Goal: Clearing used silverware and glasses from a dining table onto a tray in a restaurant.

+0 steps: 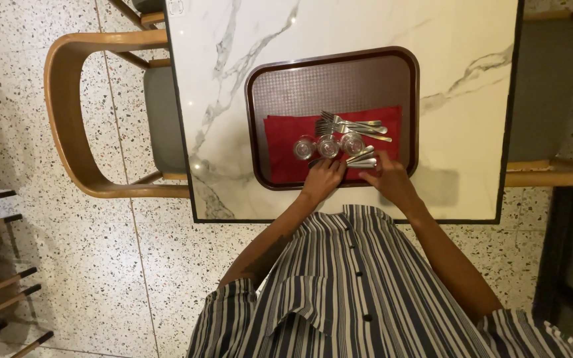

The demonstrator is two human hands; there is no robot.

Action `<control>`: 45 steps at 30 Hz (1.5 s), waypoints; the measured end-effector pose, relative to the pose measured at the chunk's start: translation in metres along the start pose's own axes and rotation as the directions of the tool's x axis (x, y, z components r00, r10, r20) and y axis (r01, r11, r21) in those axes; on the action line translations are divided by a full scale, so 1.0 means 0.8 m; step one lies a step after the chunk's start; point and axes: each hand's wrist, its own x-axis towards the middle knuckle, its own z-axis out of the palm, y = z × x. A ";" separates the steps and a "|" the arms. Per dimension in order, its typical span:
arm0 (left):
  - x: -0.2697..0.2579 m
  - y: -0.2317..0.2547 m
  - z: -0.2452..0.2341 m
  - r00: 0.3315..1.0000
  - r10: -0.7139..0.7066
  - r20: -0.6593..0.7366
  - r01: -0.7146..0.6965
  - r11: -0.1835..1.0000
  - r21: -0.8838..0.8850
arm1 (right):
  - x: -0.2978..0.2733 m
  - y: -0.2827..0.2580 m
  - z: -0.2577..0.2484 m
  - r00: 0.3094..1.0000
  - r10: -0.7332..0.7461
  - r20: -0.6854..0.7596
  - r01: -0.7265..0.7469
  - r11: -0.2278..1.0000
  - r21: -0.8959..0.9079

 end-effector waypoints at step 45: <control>-0.002 -0.284 -0.011 0.609 -0.526 0.594 0.757 0.608 -0.238 | 0.206 0.106 -0.056 0.824 0.101 0.557 0.043 0.970 -0.239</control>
